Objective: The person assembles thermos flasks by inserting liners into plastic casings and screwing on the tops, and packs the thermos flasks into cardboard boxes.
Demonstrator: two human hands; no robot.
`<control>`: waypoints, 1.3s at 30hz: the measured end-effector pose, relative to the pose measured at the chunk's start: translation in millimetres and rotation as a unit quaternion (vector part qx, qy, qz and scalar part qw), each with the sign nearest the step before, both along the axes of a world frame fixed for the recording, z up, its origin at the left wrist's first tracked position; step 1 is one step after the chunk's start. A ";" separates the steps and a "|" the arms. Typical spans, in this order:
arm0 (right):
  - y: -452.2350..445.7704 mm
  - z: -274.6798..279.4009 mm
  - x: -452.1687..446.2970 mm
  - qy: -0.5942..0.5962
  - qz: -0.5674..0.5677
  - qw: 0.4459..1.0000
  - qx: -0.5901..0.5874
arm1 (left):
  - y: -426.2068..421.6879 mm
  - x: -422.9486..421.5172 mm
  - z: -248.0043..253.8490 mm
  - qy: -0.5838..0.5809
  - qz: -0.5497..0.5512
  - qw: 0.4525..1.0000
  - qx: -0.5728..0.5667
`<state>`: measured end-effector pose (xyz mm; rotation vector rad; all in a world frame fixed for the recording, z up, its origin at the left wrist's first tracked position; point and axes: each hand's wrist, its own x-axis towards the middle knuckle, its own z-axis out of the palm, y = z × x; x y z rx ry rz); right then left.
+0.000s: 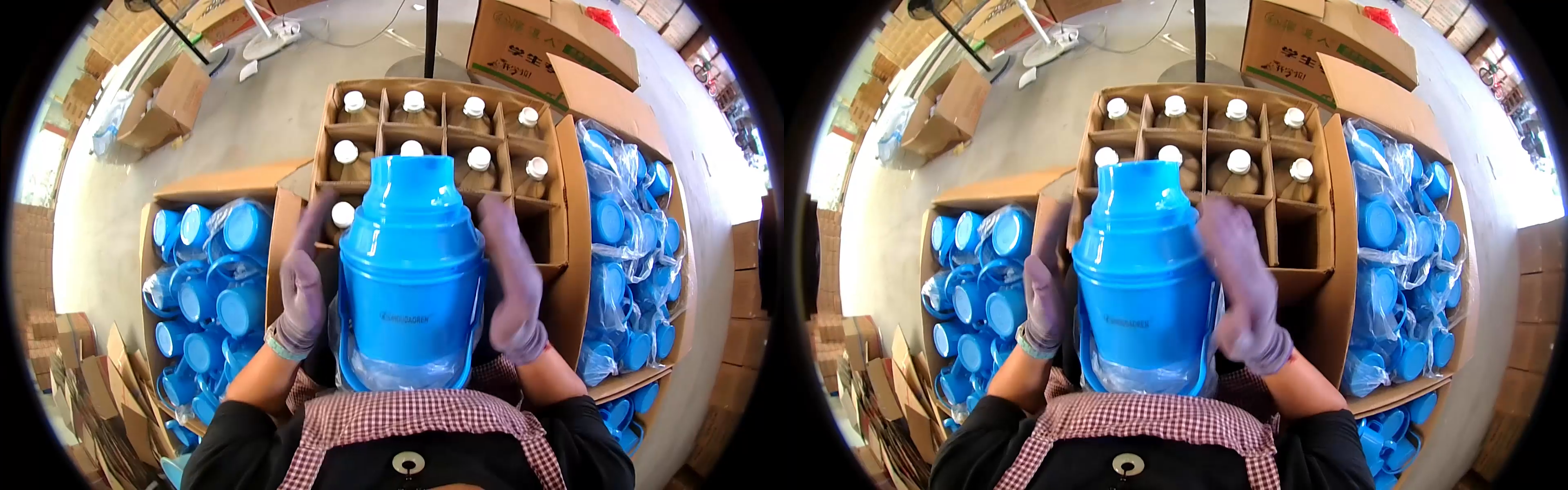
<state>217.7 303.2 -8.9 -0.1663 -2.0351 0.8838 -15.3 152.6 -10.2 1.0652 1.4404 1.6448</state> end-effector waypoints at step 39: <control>98.2 -143.0 -144.6 -0.584 0.204 0.756 0.216 | -1.1 -118.1 -35.3 -0.417 0.050 0.902 0.101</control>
